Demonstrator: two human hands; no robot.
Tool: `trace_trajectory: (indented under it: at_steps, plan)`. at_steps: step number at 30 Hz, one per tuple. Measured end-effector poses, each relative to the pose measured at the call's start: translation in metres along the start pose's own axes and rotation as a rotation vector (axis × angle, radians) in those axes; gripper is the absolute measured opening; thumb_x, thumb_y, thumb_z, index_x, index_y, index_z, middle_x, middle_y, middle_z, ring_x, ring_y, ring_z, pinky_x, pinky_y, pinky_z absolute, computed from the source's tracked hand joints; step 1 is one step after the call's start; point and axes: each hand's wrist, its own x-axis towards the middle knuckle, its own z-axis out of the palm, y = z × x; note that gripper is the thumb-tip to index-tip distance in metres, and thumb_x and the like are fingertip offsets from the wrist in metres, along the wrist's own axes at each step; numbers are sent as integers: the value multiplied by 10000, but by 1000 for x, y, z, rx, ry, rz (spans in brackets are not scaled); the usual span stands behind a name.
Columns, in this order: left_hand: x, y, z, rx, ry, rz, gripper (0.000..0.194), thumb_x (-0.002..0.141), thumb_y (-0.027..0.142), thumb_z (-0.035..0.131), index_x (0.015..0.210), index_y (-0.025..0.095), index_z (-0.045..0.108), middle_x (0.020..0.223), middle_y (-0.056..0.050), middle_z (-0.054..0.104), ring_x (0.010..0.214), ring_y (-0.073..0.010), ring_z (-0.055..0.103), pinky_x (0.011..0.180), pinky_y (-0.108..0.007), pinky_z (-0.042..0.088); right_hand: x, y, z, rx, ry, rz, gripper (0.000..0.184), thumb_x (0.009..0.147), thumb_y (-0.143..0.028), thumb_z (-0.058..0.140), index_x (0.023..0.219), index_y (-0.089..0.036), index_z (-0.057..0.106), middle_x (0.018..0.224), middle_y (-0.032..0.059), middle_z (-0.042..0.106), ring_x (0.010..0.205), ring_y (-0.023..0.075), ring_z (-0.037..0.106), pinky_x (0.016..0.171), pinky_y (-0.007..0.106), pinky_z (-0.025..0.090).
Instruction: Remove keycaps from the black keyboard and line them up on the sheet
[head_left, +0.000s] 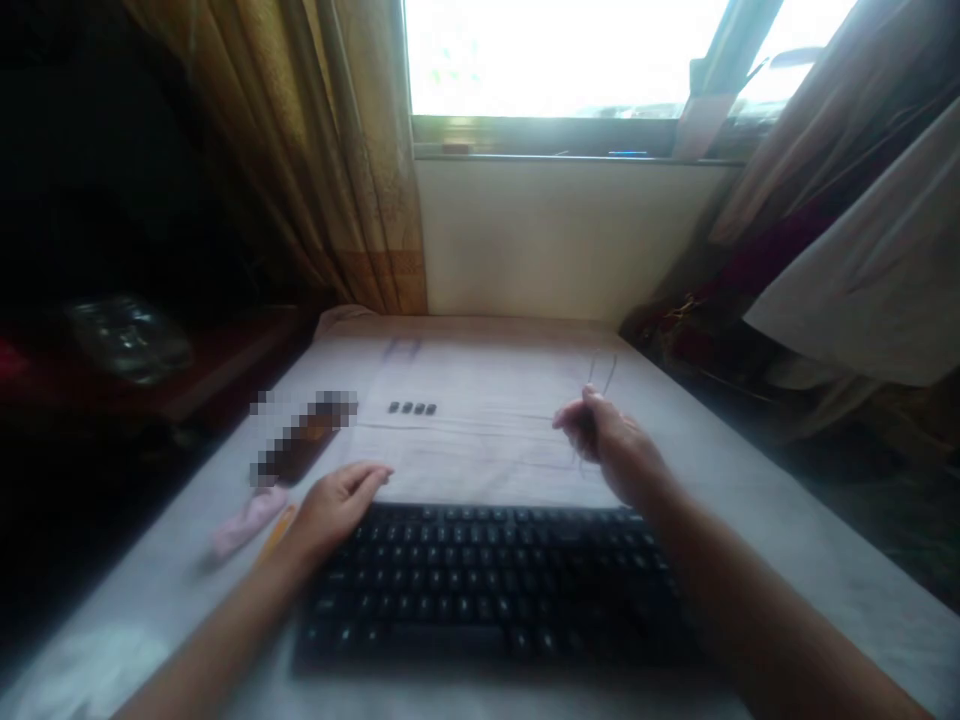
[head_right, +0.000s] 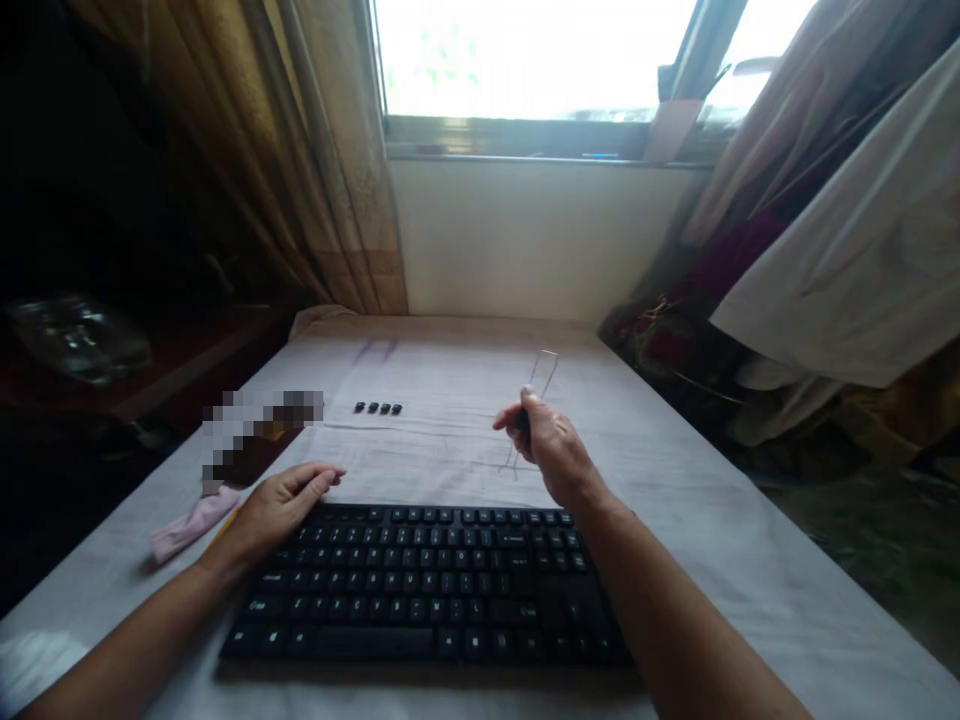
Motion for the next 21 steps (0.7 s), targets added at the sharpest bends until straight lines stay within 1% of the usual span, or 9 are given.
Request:
trace_trajectory:
  at_steps: [2, 3, 5, 8, 10, 13, 18, 21]
  plan:
    - [2, -2, 7, -49, -2, -12, 411, 819, 542, 536, 897, 201, 751, 850, -56, 776, 829, -235, 716, 801, -340, 557, -2, -8, 24, -69, -164, -16, 522, 831, -665, 510, 687, -175, 615, 470, -62, 381, 403, 77, 341, 390, 214, 258]
    - [2, -4, 9, -75, 1, -19, 432, 828, 549, 520, 906, 190, 747, 830, -57, 773, 803, -228, 716, 772, -330, 562, -3, -10, 35, -98, -241, -4, 469, 842, -621, 538, 723, -173, 611, 469, -70, 394, 404, 76, 355, 397, 208, 282]
    - [1, -7, 10, -120, 14, -30, 456, 840, 556, 501, 920, 175, 738, 830, -64, 770, 802, -221, 714, 758, -322, 563, -4, -14, 56, -146, -387, 54, 323, 859, -484, 596, 789, -169, 595, 500, -65, 473, 436, 80, 435, 437, 199, 361]
    - [-2, -7, 10, -164, 27, -45, 437, 846, 539, 509, 921, 171, 734, 851, -69, 768, 831, -220, 711, 783, -326, 557, -3, -14, 81, -187, -538, 132, 106, 876, -261, 597, 839, -165, 573, 616, -35, 578, 571, 93, 572, 561, 203, 470]
    - [-4, -5, 9, -183, 28, -51, 420, 849, 526, 514, 920, 176, 734, 841, -64, 766, 824, -217, 708, 785, -328, 555, -4, -11, 92, -217, -596, 119, 38, 884, -186, 569, 853, -165, 574, 667, -24, 600, 636, 96, 597, 615, 207, 492]
    - [-4, -2, 9, -199, 22, -58, 401, 843, 516, 524, 901, 182, 739, 823, -56, 765, 806, -213, 704, 775, -325, 556, -6, -5, 100, -289, -646, 53, 42, 892, -176, 555, 870, -161, 588, 699, -9, 621, 654, 102, 590, 629, 216, 494]
    - [-3, -3, 10, -204, 6, -60, 367, 844, 492, 532, 875, 194, 744, 802, -38, 762, 778, -203, 698, 762, -308, 553, -9, 4, 101, -487, -666, -104, 68, 885, -210, 565, 884, -176, 624, 737, -2, 644, 674, 121, 590, 639, 237, 482]
    - [-3, -5, 10, -204, 2, -57, 355, 852, 480, 528, 890, 198, 741, 818, -32, 761, 794, -198, 694, 776, -300, 544, -9, 5, 102, -553, -689, -179, 73, 875, -192, 564, 881, -179, 636, 787, 10, 668, 721, 134, 603, 672, 246, 475]
